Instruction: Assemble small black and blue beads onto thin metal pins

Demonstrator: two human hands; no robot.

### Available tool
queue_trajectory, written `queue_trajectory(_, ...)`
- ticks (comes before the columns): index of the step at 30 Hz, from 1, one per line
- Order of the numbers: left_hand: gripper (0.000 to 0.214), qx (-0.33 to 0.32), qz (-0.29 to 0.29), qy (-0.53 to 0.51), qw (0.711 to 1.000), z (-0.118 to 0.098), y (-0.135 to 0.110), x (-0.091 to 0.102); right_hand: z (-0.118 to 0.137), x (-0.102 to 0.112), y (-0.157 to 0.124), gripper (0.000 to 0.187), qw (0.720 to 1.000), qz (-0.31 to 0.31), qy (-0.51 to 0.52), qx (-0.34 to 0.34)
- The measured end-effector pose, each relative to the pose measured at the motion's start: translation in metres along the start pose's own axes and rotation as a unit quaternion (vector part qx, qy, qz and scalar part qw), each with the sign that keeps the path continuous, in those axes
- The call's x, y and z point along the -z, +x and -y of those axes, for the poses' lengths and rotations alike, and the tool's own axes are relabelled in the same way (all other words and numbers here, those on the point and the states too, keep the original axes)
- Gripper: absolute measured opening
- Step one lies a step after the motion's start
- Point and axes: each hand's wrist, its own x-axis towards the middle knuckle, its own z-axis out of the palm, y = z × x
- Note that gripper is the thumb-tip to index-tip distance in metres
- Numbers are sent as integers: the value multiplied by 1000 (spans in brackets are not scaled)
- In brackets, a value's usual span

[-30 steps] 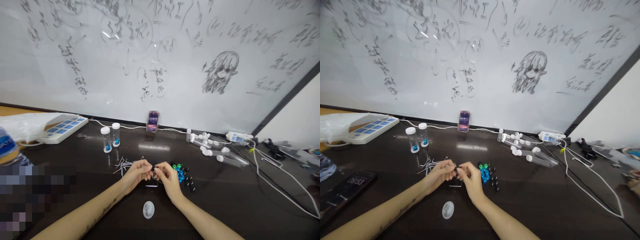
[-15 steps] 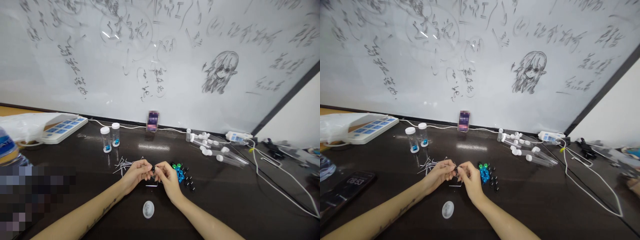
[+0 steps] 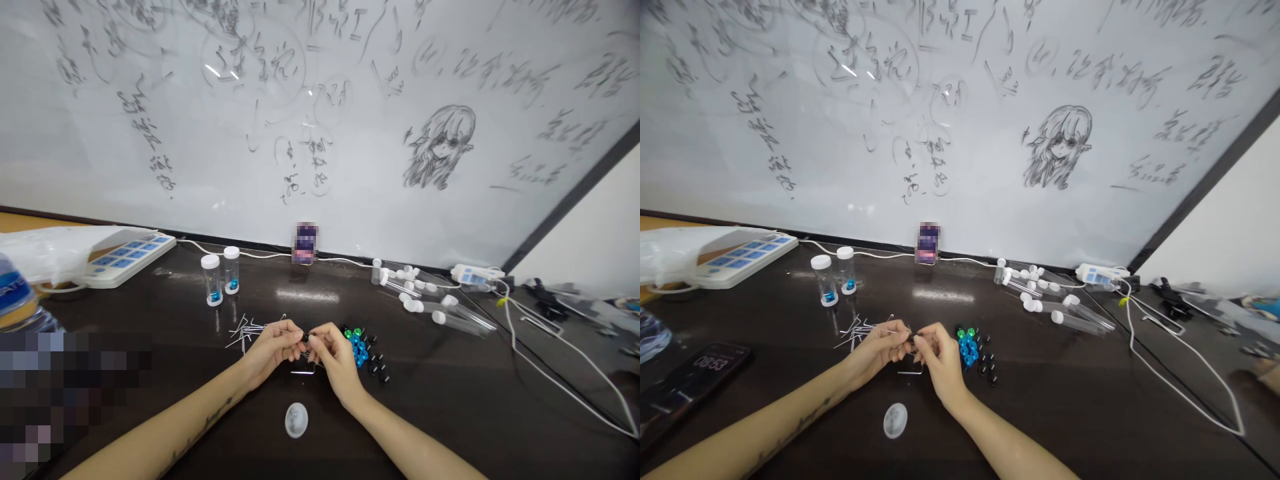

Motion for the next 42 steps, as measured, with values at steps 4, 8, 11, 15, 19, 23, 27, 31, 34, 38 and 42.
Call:
queue_trajectory(4,14,-1,6,1,1000,1,0,0,2,0,0,15,1000,12,18,-1)
queue_trajectory(8,15,-3,1,4,1000,0,1,0,3,0,0,11,1000,-4,-14,13)
queue_trajectory(11,14,-5,-6,1,1000,0,1,0,2,1,1,8,998,-22,-50,30)
queue_trajectory(15,13,-5,-11,-1,1000,0,1,0,-1,2,1,12,998,-22,-53,34)
queue_trajectory(19,12,-8,-7,1,1000,0,0,0,-3,3,1,12,998,-16,-49,32)
queue_trajectory(23,13,-9,-5,2,1000,-1,0,-1,-2,3,1,12,996,-19,-50,75)
queue_trajectory(27,14,-8,-9,3,1000,-1,0,-1,2,3,2,10,994,-26,-52,93)
queue_trajectory(31,15,-10,-11,1,1000,-1,0,-1,2,2,1,8,994,-41,-67,70)
queue_trajectory(34,16,-6,-10,-3,1000,-1,0,-1,1,1,1,12,996,-44,-61,41)
queue_trajectory(38,15,4,-2,0,1000,-1,-1,-2,2,0,0,15,1000,-19,-10,-3)
queue_trajectory(42,15,7,2,6,1000,-2,-1,-3,3,0,0,16,1000,-6,8,-15)
